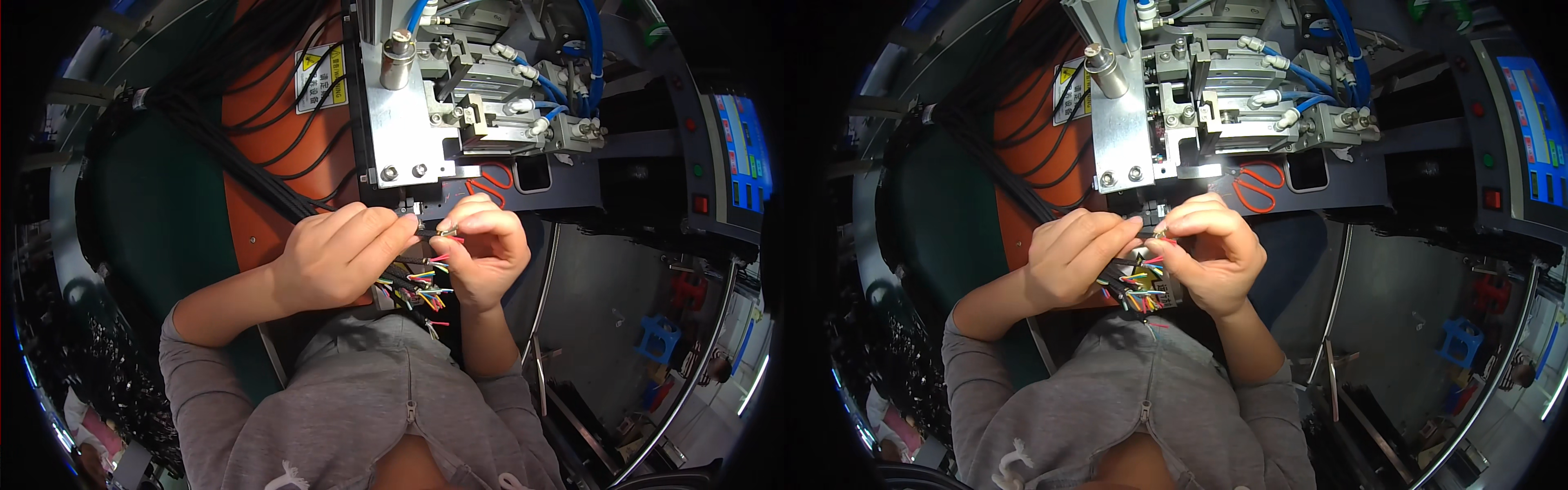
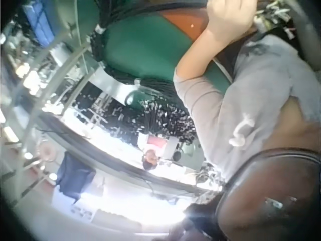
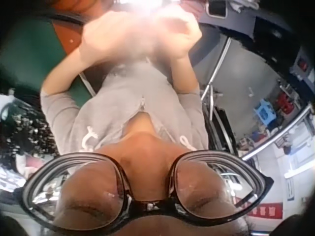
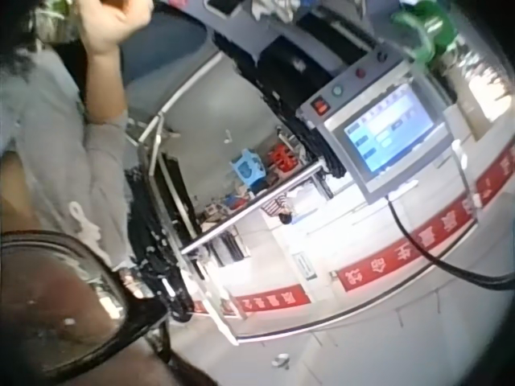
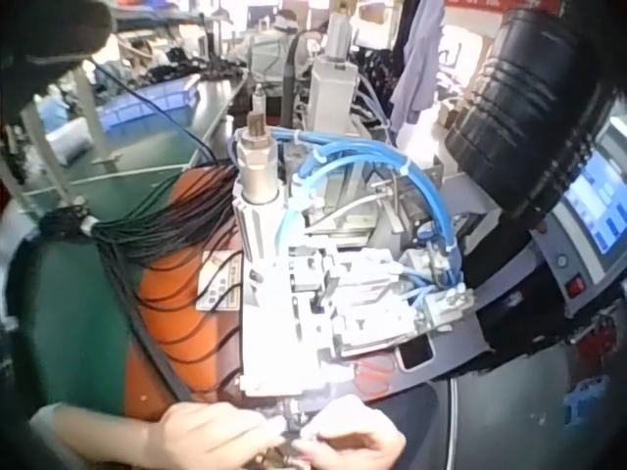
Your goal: The person inserts individual colored wires from a bundle into a crimping machine and secures them. They repeatedly select wires, feed them into the machine, and operate the lever to crimp connectors onto the wire ends.
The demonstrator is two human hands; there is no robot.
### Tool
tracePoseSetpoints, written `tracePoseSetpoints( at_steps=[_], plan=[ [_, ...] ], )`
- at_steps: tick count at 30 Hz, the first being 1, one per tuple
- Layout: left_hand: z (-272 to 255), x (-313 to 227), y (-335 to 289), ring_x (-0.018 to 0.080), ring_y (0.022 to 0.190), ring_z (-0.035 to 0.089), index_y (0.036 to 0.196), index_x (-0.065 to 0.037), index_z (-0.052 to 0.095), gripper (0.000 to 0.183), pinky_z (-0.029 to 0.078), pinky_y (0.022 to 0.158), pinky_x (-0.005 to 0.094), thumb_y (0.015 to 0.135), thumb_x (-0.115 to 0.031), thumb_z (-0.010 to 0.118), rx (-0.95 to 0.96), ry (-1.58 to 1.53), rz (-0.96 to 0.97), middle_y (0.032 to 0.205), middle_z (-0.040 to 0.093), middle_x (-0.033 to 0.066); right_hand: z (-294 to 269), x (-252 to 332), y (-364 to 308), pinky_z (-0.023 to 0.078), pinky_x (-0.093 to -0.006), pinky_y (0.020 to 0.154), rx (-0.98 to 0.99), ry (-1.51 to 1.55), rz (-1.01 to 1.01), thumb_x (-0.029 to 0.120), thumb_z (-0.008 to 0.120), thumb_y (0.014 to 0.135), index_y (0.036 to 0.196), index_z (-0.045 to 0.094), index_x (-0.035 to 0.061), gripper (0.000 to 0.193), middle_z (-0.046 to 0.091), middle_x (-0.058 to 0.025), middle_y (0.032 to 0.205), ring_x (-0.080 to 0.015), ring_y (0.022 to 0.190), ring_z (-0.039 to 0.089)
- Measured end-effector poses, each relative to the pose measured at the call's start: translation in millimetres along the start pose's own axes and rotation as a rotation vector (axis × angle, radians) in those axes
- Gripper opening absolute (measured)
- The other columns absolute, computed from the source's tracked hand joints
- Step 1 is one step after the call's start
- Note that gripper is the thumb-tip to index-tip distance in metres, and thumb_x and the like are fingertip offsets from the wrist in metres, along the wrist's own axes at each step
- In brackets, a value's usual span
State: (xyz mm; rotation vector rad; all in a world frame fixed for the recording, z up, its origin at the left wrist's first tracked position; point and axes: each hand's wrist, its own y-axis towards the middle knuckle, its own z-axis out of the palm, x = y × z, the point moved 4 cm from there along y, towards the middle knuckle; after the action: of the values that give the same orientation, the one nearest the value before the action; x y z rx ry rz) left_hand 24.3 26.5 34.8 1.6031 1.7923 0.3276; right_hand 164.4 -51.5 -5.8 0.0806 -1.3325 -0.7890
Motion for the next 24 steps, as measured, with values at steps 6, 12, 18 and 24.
tracePoseSetpoints(
  at_steps=[6,12,18,24],
  plan=[
    [-1.2,-0.3,0.1,0.0181,0.054,0.058,0.088,0.005,0.065,0.020,0.043,0.044,0.0269,0.073,-0.006,0.073,-0.105,-0.037,0.001,0.073,0.061,0.0103,5.5,0.3,8.9,0.047,-0.0287,0.069,0.056,-0.203,-0.027,-0.001,0.076,0.069,0.084,0.066,-0.0013,0.017,0.065,-0.0098,0.083,-0.0182,0.077,0.060],
    [7.7,-0.3,-1.6,0.0174,0.055,0.058,0.084,0.003,0.063,0.017,0.044,0.045,0.0274,0.072,-0.004,0.073,-0.013,-0.034,-0.117,0.072,0.057,0.0081,-3.8,1.4,10.3,0.048,-0.0280,0.067,-0.007,-0.283,0.170,-0.004,0.076,0.068,0.080,0.067,0.0007,0.016,0.065,-0.0088,0.079,-0.0176,0.073,0.060],
    [11.6,-2.2,-3.9,0.0097,0.057,0.050,0.083,-0.005,0.061,0.014,0.038,0.044,0.0227,0.071,-0.010,0.066,0.069,0.185,-0.078,0.073,0.049,-0.0003,5.5,23.8,14.7,0.045,-0.0325,0.063,0.197,-0.914,-0.146,0.002,0.077,0.068,0.078,0.063,0.0040,0.017,0.060,-0.0056,0.076,-0.0207,0.070,0.056],
    [10.5,-2.8,-0.7,0.0108,0.057,0.050,0.092,-0.005,0.068,0.026,0.038,0.043,0.0246,0.066,-0.010,0.067,0.041,0.117,-0.065,0.071,0.054,-0.0006,-21.3,2.6,4.7,0.044,-0.0264,0.066,0.253,-0.295,0.598,0.004,0.068,0.079,0.081,0.061,-0.0015,0.009,0.059,-0.0059,0.075,-0.0130,0.073,0.056]
  ],
)
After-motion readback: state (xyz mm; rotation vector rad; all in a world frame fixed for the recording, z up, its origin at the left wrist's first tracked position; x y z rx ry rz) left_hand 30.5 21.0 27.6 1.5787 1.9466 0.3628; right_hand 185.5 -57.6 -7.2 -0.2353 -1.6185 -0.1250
